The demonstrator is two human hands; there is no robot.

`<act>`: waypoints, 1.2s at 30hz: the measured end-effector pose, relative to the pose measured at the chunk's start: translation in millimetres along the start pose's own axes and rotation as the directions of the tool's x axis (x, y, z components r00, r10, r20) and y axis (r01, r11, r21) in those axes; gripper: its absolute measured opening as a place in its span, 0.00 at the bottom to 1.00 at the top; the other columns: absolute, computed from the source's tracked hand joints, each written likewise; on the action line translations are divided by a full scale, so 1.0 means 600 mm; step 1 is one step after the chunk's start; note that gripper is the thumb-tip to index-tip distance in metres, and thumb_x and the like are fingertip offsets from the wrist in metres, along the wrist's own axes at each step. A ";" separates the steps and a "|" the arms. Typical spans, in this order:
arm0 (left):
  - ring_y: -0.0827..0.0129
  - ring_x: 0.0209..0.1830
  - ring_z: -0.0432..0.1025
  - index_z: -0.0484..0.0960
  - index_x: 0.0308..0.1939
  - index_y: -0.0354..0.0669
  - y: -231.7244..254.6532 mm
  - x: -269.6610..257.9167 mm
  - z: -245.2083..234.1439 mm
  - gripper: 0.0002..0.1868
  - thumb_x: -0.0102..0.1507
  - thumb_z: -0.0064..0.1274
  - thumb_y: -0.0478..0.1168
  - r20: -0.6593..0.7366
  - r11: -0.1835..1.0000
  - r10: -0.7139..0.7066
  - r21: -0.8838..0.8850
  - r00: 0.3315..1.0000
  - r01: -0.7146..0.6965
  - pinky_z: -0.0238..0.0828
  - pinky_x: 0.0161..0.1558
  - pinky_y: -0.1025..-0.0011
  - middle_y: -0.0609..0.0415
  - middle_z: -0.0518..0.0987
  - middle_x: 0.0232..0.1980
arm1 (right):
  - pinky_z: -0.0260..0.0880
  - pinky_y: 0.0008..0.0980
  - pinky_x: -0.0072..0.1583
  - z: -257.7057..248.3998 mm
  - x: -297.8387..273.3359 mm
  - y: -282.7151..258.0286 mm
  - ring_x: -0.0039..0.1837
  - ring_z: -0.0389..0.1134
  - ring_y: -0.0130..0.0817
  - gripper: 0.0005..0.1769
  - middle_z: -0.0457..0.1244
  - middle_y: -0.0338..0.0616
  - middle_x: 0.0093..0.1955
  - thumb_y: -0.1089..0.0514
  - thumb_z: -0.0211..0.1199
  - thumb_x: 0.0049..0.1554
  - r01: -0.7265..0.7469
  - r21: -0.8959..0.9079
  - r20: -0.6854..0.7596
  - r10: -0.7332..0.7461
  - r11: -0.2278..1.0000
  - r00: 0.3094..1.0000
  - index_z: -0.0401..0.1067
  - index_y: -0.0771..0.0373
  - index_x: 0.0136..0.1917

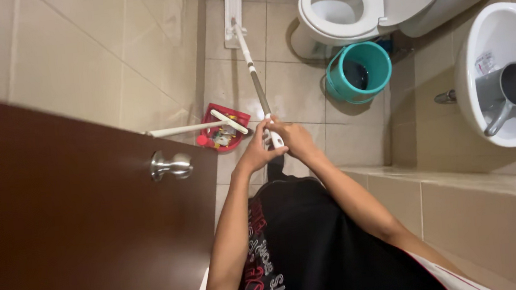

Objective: The person mops a tiled bathroom floor using a flat mop, rinsing it in a bucket between passes.

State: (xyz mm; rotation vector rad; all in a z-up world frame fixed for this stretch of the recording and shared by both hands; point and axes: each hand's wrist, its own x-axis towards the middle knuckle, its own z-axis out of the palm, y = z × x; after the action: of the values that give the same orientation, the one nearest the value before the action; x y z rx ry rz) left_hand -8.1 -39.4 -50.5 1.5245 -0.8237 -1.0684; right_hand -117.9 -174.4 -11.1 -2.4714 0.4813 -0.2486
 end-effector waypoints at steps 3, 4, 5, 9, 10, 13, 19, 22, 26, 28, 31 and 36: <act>0.52 0.71 0.67 0.53 0.77 0.45 -0.008 -0.054 -0.012 0.57 0.52 0.71 0.52 0.015 0.997 0.081 -0.017 0.997 -0.081 0.67 0.66 0.58 0.38 0.65 0.74 | 0.72 0.48 0.51 0.018 -0.040 -0.048 0.52 0.72 0.55 0.24 0.64 0.50 0.69 0.61 0.60 0.52 -0.099 -0.035 0.064 0.101 0.994 0.993 0.75 0.51 0.62; 0.51 0.75 0.64 0.55 0.77 0.43 -0.010 -0.077 -0.012 0.56 0.53 0.71 0.54 0.010 0.991 0.133 0.031 0.991 -0.133 0.63 0.70 0.57 0.37 0.65 0.76 | 0.72 0.48 0.51 0.023 -0.056 -0.061 0.52 0.72 0.55 0.24 0.64 0.50 0.69 0.61 0.60 0.52 -0.098 -0.040 0.068 0.100 0.994 0.993 0.75 0.51 0.62; 0.51 0.75 0.64 0.55 0.77 0.43 -0.011 -0.100 -0.013 0.56 0.53 0.71 0.54 0.003 0.991 0.130 0.027 0.992 -0.130 0.63 0.70 0.57 0.37 0.65 0.76 | 0.73 0.47 0.52 0.032 -0.073 -0.076 0.52 0.72 0.55 0.24 0.64 0.51 0.70 0.62 0.60 0.52 -0.064 -0.015 0.057 0.065 0.998 0.996 0.75 0.52 0.63; 0.51 0.76 0.61 0.60 0.75 0.45 -0.004 -0.200 -0.027 0.58 0.49 0.72 0.60 -0.013 0.954 0.016 0.299 1.000 -0.012 0.60 0.71 0.58 0.40 0.63 0.76 | 0.73 0.45 0.55 0.065 -0.144 -0.125 0.57 0.71 0.56 0.30 0.61 0.61 0.68 0.60 0.67 0.48 -0.084 0.084 0.053 0.079 0.993 0.995 0.73 0.55 0.66; 0.49 0.76 0.60 0.61 0.75 0.45 -0.001 -0.222 -0.027 0.57 0.48 0.73 0.61 -0.014 0.929 0.021 0.370 1.000 -0.014 0.58 0.71 0.57 0.40 0.62 0.77 | 0.73 0.45 0.55 0.075 -0.171 -0.141 0.57 0.71 0.56 0.30 0.61 0.61 0.68 0.60 0.67 0.48 -0.096 0.084 0.053 0.092 0.992 0.994 0.73 0.55 0.66; 0.50 0.76 0.60 0.60 0.74 0.43 0.008 -0.279 -0.012 0.59 0.47 0.72 0.62 0.022 0.944 0.106 0.313 0.994 -0.108 0.60 0.71 0.57 0.41 0.63 0.76 | 0.75 0.40 0.59 0.086 -0.222 -0.178 0.58 0.76 0.49 0.28 0.62 0.60 0.71 0.65 0.63 0.51 -0.229 0.297 0.078 0.216 0.927 0.973 0.75 0.54 0.65; 0.48 0.74 0.65 0.60 0.75 0.43 0.029 -0.371 0.006 0.60 0.45 0.71 0.61 0.072 0.967 0.111 0.222 0.991 -0.125 0.66 0.69 0.59 0.41 0.68 0.72 | 0.72 0.39 0.59 0.066 -0.305 -0.286 0.63 0.69 0.56 0.30 0.59 0.64 0.72 0.67 0.65 0.48 -0.214 0.279 -0.005 0.225 0.936 0.974 0.72 0.60 0.66; 0.44 0.73 0.64 0.61 0.76 0.41 0.056 -0.403 0.010 0.58 0.49 0.74 0.57 0.067 0.917 0.193 0.343 0.979 -0.204 0.60 0.69 0.52 0.39 0.71 0.72 | 0.76 0.35 0.57 0.055 -0.327 -0.323 0.59 0.75 0.51 0.28 0.61 0.58 0.74 0.66 0.60 0.51 -0.322 0.544 0.082 0.333 0.774 0.939 0.69 0.59 0.66; 0.48 0.73 0.64 0.58 0.74 0.41 0.100 -0.430 0.014 0.58 0.47 0.68 0.60 0.053 0.995 0.042 0.087 0.998 -0.047 0.73 0.57 0.60 0.35 0.65 0.72 | 0.73 0.40 0.59 0.050 -0.355 -0.341 0.63 0.71 0.58 0.30 0.60 0.64 0.73 0.66 0.66 0.50 -0.217 0.309 -0.068 0.249 0.926 0.966 0.72 0.60 0.67; 0.49 0.67 0.70 0.58 0.74 0.39 0.108 -0.436 0.014 0.60 0.46 0.67 0.63 0.024 0.987 0.023 0.156 0.999 -0.027 0.73 0.62 0.59 0.37 0.70 0.68 | 0.73 0.41 0.59 0.053 -0.360 -0.342 0.62 0.71 0.57 0.29 0.60 0.64 0.73 0.65 0.67 0.51 -0.247 0.293 -0.079 0.281 0.924 0.957 0.72 0.60 0.67; 0.43 0.67 0.68 0.61 0.74 0.35 0.099 -0.441 0.015 0.60 0.48 0.70 0.63 -0.031 0.925 0.147 0.358 0.989 -0.126 0.61 0.67 0.52 0.35 0.75 0.65 | 0.73 0.41 0.59 0.070 -0.368 -0.350 0.67 0.69 0.57 0.30 0.60 0.66 0.72 0.63 0.67 0.52 -0.174 0.382 -0.162 0.251 0.908 0.954 0.69 0.63 0.68; 0.47 0.63 0.72 0.68 0.71 0.36 0.082 -0.442 0.009 0.58 0.44 0.69 0.64 -0.016 0.900 0.108 0.426 0.994 -0.090 0.62 0.66 0.53 0.37 0.78 0.61 | 0.72 0.43 0.53 0.081 -0.368 -0.374 0.50 0.73 0.52 0.27 0.69 0.58 0.57 0.59 0.73 0.52 -0.146 0.224 -0.331 0.216 0.964 0.919 0.73 0.64 0.64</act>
State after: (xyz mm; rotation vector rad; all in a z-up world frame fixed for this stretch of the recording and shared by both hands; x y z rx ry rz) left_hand -108.1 189.0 52.2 1.8355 -1.1488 -0.8116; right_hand -243.2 107.1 69.3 -2.1768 0.7940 -0.6386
